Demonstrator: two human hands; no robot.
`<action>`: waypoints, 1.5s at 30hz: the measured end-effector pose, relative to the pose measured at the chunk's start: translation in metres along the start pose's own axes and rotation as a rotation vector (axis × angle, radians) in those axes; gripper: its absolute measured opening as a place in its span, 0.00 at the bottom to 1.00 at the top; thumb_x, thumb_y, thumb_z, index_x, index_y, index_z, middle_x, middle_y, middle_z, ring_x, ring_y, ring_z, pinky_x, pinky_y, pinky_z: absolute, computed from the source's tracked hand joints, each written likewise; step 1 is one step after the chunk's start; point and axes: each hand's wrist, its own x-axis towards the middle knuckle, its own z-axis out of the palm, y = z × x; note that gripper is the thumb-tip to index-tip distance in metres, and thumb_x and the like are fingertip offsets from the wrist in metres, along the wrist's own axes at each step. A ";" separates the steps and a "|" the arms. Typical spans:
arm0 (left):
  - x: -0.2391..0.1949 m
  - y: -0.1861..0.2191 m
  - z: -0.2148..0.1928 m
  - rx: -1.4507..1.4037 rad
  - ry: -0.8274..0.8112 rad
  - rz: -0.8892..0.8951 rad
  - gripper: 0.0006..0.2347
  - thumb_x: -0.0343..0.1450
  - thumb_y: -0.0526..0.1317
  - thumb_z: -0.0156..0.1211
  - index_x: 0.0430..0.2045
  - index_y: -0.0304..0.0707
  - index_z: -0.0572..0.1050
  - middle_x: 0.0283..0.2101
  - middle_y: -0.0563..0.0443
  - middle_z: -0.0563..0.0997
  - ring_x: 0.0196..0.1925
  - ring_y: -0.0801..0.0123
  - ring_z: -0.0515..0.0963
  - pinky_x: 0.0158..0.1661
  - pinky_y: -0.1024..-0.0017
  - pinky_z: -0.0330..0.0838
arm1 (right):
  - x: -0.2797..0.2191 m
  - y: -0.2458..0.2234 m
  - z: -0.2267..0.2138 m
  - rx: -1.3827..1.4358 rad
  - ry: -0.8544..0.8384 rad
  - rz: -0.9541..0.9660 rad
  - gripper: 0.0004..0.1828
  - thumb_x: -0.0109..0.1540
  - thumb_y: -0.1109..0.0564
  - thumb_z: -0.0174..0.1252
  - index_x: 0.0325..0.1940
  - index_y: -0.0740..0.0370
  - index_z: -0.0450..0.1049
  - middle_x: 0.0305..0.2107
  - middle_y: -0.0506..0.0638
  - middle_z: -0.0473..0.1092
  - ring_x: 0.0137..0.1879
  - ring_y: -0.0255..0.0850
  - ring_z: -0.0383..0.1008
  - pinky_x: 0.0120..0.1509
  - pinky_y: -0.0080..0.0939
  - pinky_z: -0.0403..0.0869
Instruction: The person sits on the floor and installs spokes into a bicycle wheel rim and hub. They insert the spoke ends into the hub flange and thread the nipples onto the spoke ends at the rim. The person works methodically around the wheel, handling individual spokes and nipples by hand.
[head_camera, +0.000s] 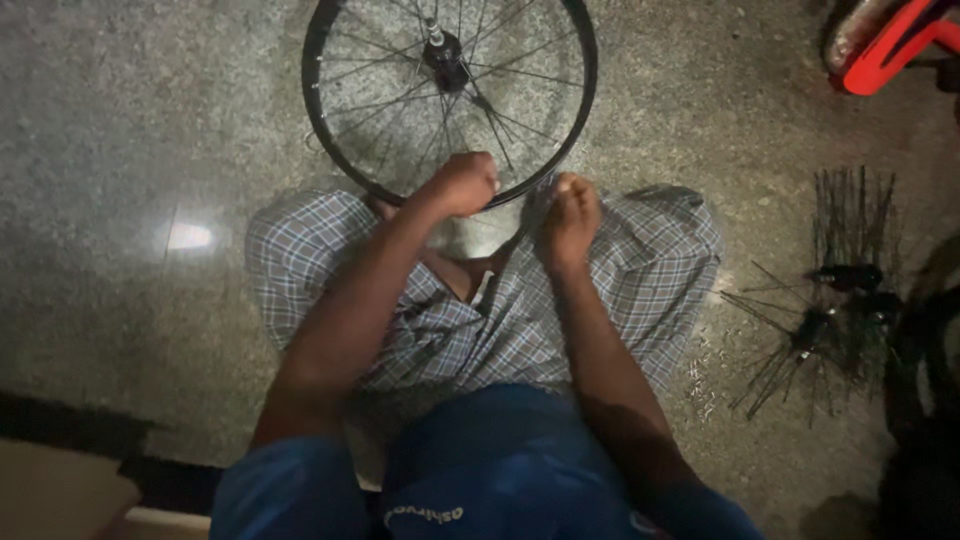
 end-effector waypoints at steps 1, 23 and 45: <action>-0.013 0.001 -0.003 0.038 0.109 0.028 0.12 0.67 0.43 0.62 0.31 0.30 0.78 0.37 0.29 0.80 0.43 0.36 0.80 0.45 0.50 0.74 | 0.005 0.001 -0.002 -0.019 0.033 0.027 0.06 0.69 0.56 0.57 0.44 0.61 0.74 0.30 0.43 0.69 0.32 0.29 0.62 0.36 0.30 0.62; 0.052 0.003 -0.023 -0.355 0.897 -0.331 0.14 0.61 0.39 0.69 0.34 0.29 0.78 0.33 0.39 0.82 0.37 0.43 0.82 0.40 0.53 0.74 | -0.027 0.018 0.042 -0.437 -0.131 0.082 0.14 0.63 0.59 0.68 0.30 0.60 0.68 0.22 0.39 0.65 0.28 0.27 0.61 0.32 0.31 0.64; 0.037 -0.019 0.003 -1.929 0.423 -0.013 0.08 0.75 0.44 0.52 0.35 0.39 0.69 0.30 0.44 0.81 0.31 0.57 0.86 0.31 0.56 0.83 | -0.024 -0.007 0.043 -0.376 -0.136 0.097 0.09 0.67 0.56 0.62 0.39 0.62 0.71 0.26 0.42 0.67 0.31 0.28 0.64 0.35 0.31 0.67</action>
